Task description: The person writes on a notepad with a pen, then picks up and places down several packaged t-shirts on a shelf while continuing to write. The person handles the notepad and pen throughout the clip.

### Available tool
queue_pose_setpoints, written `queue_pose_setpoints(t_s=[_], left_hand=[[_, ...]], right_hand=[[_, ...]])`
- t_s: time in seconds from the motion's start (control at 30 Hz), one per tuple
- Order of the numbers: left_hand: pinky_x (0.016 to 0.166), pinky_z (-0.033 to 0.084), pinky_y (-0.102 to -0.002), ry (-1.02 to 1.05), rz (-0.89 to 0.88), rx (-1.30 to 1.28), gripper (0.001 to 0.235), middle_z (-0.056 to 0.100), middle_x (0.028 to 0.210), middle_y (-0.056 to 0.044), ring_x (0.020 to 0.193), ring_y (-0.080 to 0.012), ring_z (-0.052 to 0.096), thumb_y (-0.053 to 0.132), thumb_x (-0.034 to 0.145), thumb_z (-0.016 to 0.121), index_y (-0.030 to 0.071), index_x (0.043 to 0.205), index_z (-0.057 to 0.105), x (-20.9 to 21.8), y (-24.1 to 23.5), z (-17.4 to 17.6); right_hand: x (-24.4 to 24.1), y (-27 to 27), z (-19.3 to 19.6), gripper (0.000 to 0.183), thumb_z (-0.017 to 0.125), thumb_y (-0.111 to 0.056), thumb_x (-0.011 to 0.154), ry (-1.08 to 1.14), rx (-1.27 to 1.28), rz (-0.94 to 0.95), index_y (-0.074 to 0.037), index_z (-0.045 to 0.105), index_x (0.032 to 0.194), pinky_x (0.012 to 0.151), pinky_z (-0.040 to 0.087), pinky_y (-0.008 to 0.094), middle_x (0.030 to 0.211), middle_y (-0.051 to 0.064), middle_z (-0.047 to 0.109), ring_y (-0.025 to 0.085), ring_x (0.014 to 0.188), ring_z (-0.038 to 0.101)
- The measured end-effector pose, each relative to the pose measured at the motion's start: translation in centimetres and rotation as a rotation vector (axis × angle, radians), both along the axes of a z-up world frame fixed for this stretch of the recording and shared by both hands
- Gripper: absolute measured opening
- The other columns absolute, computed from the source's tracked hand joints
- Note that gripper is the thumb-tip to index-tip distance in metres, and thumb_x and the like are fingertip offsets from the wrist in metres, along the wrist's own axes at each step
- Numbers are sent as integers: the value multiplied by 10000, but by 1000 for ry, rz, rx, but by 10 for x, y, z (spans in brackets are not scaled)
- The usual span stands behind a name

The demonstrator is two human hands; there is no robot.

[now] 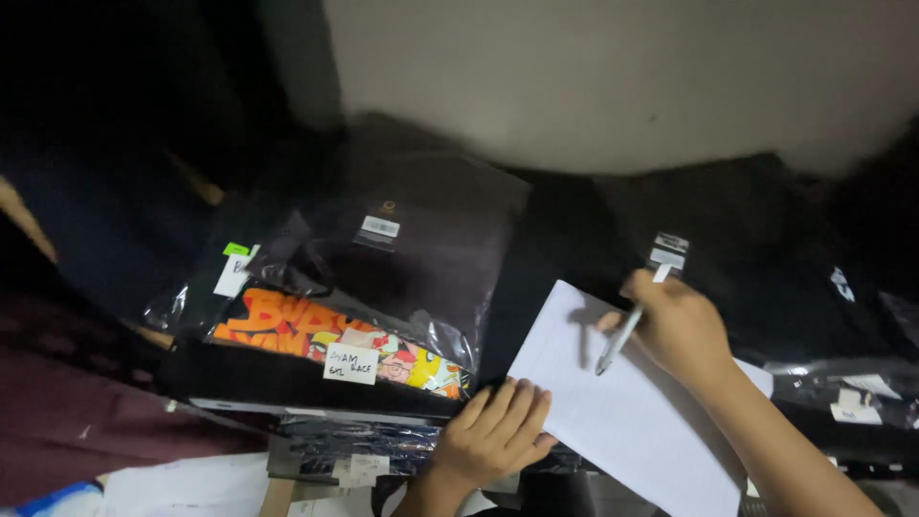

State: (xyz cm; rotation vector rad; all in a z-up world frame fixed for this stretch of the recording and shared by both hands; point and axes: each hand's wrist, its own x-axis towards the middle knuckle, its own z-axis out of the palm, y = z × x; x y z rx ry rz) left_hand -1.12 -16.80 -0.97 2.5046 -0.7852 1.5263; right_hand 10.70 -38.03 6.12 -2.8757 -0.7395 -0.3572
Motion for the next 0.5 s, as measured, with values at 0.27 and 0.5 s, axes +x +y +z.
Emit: queue_pose_setpoints(t_s=[0.27, 0.5], left_hand=[[702, 466, -216, -89, -5, -13, 295, 647, 887, -18, 844, -129, 617, 391, 901, 440, 148, 867, 604, 1, 1, 3], [719, 428, -235, -125, 38, -71, 304, 638, 884, 12, 838, -112, 612, 406, 885, 440, 155, 890, 611, 0, -4, -14]], right_hand=[[-29, 38, -1, 619, 316, -622, 831, 1024, 1122, 569, -45, 532, 886, 562, 540, 337, 642, 77, 608, 149, 477, 579], [-25, 28, -39, 265, 415, -156, 714, 906, 1106, 449, 42, 570, 796, 464, 505, 227, 666, 150, 622, 141, 500, 574]])
